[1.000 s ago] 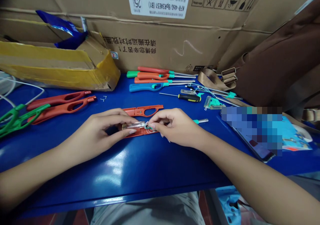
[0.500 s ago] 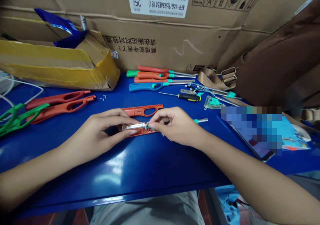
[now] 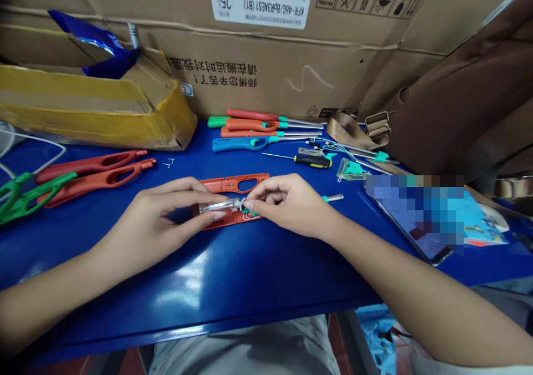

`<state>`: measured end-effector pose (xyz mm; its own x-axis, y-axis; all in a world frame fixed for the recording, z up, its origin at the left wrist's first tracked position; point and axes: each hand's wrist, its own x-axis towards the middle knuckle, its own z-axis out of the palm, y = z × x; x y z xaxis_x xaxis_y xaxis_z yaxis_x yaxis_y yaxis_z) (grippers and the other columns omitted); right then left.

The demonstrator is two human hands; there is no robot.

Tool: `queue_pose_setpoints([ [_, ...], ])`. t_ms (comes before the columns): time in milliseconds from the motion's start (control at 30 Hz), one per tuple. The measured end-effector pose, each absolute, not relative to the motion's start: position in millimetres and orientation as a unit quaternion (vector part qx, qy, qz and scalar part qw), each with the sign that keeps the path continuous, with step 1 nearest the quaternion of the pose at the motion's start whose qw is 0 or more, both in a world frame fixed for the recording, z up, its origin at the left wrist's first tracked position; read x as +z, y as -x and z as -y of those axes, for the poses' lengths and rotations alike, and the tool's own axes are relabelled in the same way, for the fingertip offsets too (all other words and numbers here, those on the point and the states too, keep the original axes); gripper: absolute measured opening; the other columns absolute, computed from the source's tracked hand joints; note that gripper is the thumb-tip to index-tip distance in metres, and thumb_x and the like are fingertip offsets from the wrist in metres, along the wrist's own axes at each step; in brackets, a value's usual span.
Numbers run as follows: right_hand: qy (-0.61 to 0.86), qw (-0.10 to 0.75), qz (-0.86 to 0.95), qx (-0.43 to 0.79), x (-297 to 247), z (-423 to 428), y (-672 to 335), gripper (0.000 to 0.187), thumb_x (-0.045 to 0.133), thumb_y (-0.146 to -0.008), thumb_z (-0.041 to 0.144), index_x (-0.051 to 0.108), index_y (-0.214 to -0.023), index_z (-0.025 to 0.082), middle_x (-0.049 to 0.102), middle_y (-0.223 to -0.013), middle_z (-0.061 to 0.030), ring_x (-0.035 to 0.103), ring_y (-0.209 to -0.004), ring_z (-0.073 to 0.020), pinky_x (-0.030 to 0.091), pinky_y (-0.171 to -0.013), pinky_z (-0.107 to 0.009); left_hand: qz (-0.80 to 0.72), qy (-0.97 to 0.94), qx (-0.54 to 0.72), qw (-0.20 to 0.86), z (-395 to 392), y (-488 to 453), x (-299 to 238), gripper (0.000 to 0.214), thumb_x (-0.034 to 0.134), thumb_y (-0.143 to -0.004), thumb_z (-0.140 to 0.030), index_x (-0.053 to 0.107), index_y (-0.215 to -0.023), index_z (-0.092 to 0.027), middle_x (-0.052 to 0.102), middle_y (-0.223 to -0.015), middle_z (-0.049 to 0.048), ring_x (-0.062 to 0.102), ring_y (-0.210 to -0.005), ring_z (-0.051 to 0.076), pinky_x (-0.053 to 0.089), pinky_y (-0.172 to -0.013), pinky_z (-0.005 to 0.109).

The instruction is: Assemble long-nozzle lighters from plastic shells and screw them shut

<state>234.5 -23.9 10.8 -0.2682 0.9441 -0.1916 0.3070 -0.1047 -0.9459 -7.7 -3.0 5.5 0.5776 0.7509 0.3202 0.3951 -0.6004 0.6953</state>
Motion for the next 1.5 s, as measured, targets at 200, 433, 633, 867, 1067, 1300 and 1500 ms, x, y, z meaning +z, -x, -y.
queue_pose_setpoints([
  [200, 0.517, 0.307, 0.624, 0.5, 9.0, 23.6, -237.6, 0.019, 0.073, -0.084, 0.035, 0.074, -0.086, 0.015, 0.056, -0.058, 0.0046, 0.041, -0.045, -0.006, 0.03, -0.043, -0.023, -0.339, -0.838, 0.308, 0.295, 1.4, 7.9, 6.4, 0.019, 0.071, -0.093, -0.025, 0.08, -0.109, -0.021, 0.074, -0.097, 0.004, 0.07, -0.081, 0.013, 0.057, -0.073, 0.021],
  [433, 0.516, 0.312, 0.633, 0.486, 7.4, 23.0, -237.6, 0.02, 0.074, -0.082, 0.036, 0.076, -0.085, 0.016, 0.066, -0.07, -0.0014, 0.053, -0.062, -0.0113, 0.04, -0.057, -0.026, -0.343, -0.832, 0.299, 0.316, 0.1, 8.9, 5.3, 0.02, 0.071, -0.093, -0.026, 0.081, -0.109, -0.02, 0.073, -0.095, 0.0046, 0.07, -0.08, 0.013, 0.057, -0.071, 0.021],
  [633, 0.519, 0.312, 0.623, 0.495, 6.0, 22.7, -237.9, 0.022, 0.075, -0.081, 0.037, 0.077, -0.085, 0.016, 0.066, -0.068, -0.0014, 0.053, -0.061, -0.0116, 0.041, -0.057, -0.025, -0.352, -0.813, 0.304, 0.351, 0.8, 5.8, 3.3, 0.019, 0.072, -0.09, -0.025, 0.082, -0.106, -0.019, 0.071, -0.089, 0.0039, 0.068, -0.074, 0.011, 0.055, -0.063, 0.018],
  [867, 0.523, 0.319, 0.588, 0.529, 7.3, 21.9, -236.6, 0.022, 0.081, -0.075, 0.039, 0.077, -0.081, 0.017, 0.072, -0.071, -0.0029, 0.06, -0.063, -0.0127, 0.047, -0.061, -0.026, -0.367, -0.778, 0.321, 0.396, 2.8, 2.5, 0.9, 0.02, 0.073, -0.088, -0.022, 0.082, -0.104, -0.016, 0.07, -0.088, 0.0043, 0.067, -0.068, 0.009, 0.053, -0.059, 0.015],
  [1067, 0.533, 0.315, 0.565, 0.545, 8.1, 21.6, -235.2, 0.03, 0.086, -0.068, 0.045, 0.077, -0.079, 0.018, 0.074, -0.072, -0.0036, 0.062, -0.062, -0.0128, 0.048, -0.058, -0.026, -0.367, -0.761, 0.332, 0.42, 4.0, 1.2, -2.1, 0.02, 0.074, -0.085, -0.02, 0.083, -0.103, -0.016, 0.069, -0.084, 0.0035, 0.065, -0.064, 0.008, 0.053, -0.057, 0.016],
  [1300, 0.535, 0.316, 0.564, 0.543, 6.8, 21.3, -233.5, 0.026, 0.084, -0.07, 0.04, 0.077, -0.078, 0.017, 0.071, -0.068, -0.0023, 0.057, -0.057, -0.01, 0.042, -0.051, -0.023, -0.387, -0.731, 0.331, 0.455, 2.5, 0.1, -5.0, 0.02, 0.078, -0.083, -0.022, 0.083, -0.102, -0.018, 0.071, -0.088, 0.0041, 0.062, -0.062, 0.008, 0.049, -0.052, 0.017],
  [1500, 0.539, 0.31, 0.57, 0.537, 12.4, 21.3, -235.0, 0.025, 0.082, -0.074, 0.04, 0.076, -0.078, 0.017, 0.07, -0.067, -0.0013, 0.05, -0.047, -0.0072, 0.038, -0.043, -0.022, -0.392, -0.724, 0.321, 0.469, -0.7, 0.8, -5.0, 0.019, 0.078, -0.085, -0.027, 0.083, -0.103, -0.021, 0.073, -0.092, 0.0049, 0.067, -0.075, 0.012, 0.052, -0.06, 0.021],
])
